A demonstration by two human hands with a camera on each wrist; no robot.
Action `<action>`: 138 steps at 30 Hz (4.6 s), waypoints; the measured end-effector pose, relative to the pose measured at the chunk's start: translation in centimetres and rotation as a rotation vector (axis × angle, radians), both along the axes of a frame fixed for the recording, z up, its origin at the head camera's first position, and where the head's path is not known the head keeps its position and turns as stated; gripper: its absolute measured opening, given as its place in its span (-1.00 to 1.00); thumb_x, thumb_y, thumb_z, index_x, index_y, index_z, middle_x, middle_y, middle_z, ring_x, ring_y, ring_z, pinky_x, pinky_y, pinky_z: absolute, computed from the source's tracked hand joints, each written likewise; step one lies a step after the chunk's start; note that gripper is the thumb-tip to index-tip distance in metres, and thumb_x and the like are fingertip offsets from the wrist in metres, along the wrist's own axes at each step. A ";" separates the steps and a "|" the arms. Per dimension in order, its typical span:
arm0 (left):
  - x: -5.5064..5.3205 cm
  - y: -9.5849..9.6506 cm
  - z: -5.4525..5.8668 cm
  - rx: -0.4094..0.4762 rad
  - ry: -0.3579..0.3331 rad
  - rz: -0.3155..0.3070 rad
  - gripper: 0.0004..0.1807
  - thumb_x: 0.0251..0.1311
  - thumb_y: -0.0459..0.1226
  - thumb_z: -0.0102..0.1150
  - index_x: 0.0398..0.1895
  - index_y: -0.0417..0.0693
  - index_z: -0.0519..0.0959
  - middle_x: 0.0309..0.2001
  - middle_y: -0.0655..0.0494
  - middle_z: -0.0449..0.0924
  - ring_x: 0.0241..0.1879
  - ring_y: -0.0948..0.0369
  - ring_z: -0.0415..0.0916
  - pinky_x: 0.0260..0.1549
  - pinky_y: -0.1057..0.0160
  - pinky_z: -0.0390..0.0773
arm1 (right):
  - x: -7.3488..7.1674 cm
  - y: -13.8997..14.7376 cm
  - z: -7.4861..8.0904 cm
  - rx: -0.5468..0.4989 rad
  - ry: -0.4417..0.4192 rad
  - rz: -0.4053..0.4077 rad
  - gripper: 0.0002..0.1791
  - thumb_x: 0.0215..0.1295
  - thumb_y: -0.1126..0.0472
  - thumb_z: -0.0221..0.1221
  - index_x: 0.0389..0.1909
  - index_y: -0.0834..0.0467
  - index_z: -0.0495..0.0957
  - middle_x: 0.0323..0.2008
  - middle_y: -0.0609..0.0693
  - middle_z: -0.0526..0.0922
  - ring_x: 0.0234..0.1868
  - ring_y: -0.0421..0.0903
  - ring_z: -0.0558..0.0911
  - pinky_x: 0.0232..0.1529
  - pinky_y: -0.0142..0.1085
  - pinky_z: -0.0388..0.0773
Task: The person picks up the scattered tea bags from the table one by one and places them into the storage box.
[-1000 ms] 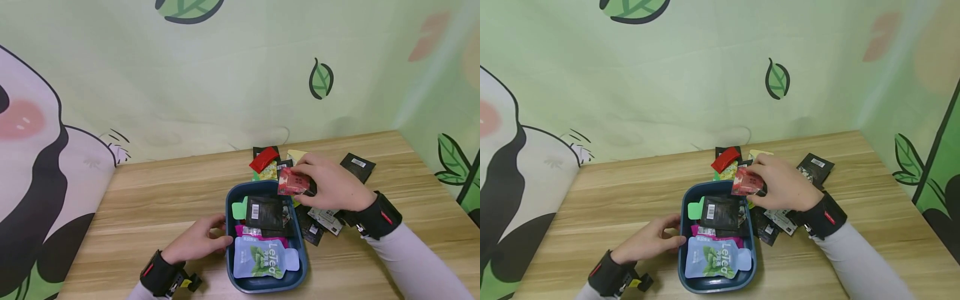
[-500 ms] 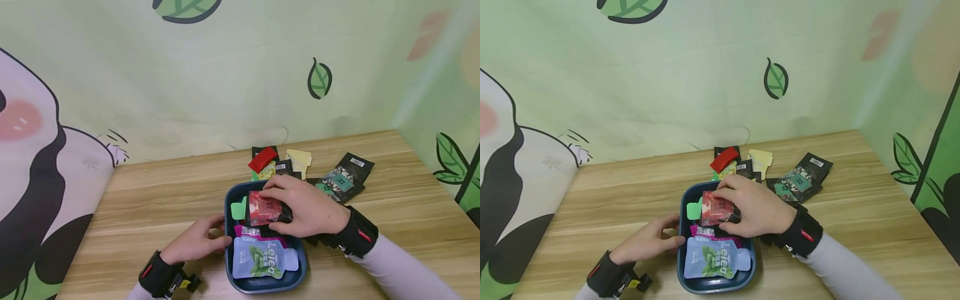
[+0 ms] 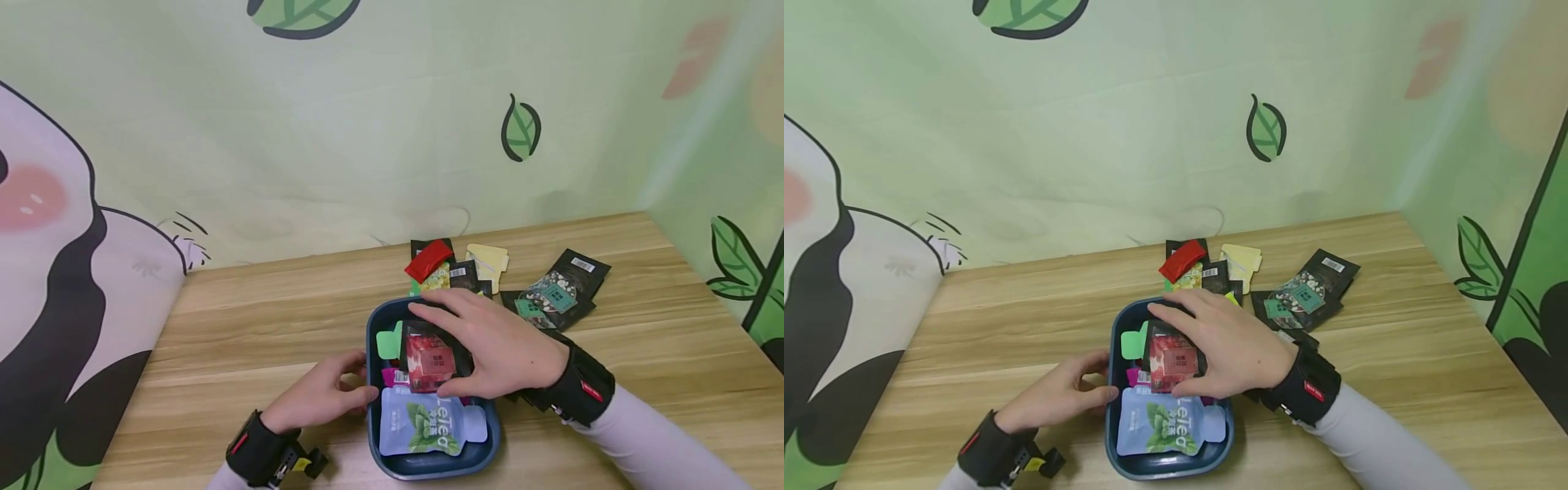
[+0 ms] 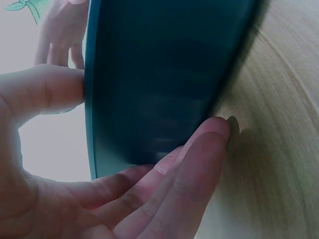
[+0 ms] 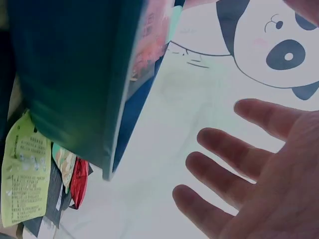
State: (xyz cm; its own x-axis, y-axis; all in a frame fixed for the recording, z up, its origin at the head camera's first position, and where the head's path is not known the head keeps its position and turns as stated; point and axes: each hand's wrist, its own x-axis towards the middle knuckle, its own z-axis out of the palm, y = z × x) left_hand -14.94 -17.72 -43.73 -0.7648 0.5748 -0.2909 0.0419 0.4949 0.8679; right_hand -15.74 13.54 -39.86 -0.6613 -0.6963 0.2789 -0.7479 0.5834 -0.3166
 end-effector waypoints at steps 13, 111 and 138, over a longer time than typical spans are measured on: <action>-0.1 0.0 -0.2 -0.007 0.005 -0.002 -0.42 0.30 -0.11 0.18 0.31 -0.20 0.41 0.09 -0.09 0.51 -0.04 0.06 0.50 -0.22 0.20 0.66 | -2.1 2.7 -0.5 0.131 -0.049 -0.152 0.34 -0.17 -0.64 0.16 0.61 -0.05 0.02 0.58 0.07 0.00 0.57 0.15 -0.11 0.45 0.22 -0.12; -0.1 0.0 -0.3 -0.015 -0.014 0.003 -0.42 0.29 -0.09 0.19 0.30 -0.18 0.42 0.07 -0.09 0.52 -0.11 0.06 0.54 -0.23 0.19 0.66 | 4.8 -0.4 2.1 0.113 -0.181 0.230 -0.08 0.17 -0.39 0.14 0.53 -0.13 0.22 0.38 -0.17 0.31 0.37 -0.18 0.30 0.33 -0.06 0.34; -0.1 -0.1 -0.5 0.000 -0.026 0.021 -0.41 0.28 -0.10 0.20 0.31 -0.16 0.41 0.11 -0.10 0.50 -0.04 0.05 0.50 -0.23 0.15 0.67 | 0.5 4.7 2.5 0.190 -0.102 -0.136 0.42 -0.25 -0.68 0.15 0.63 -0.08 -0.08 0.60 0.01 -0.13 0.57 0.16 -0.10 0.44 0.24 -0.12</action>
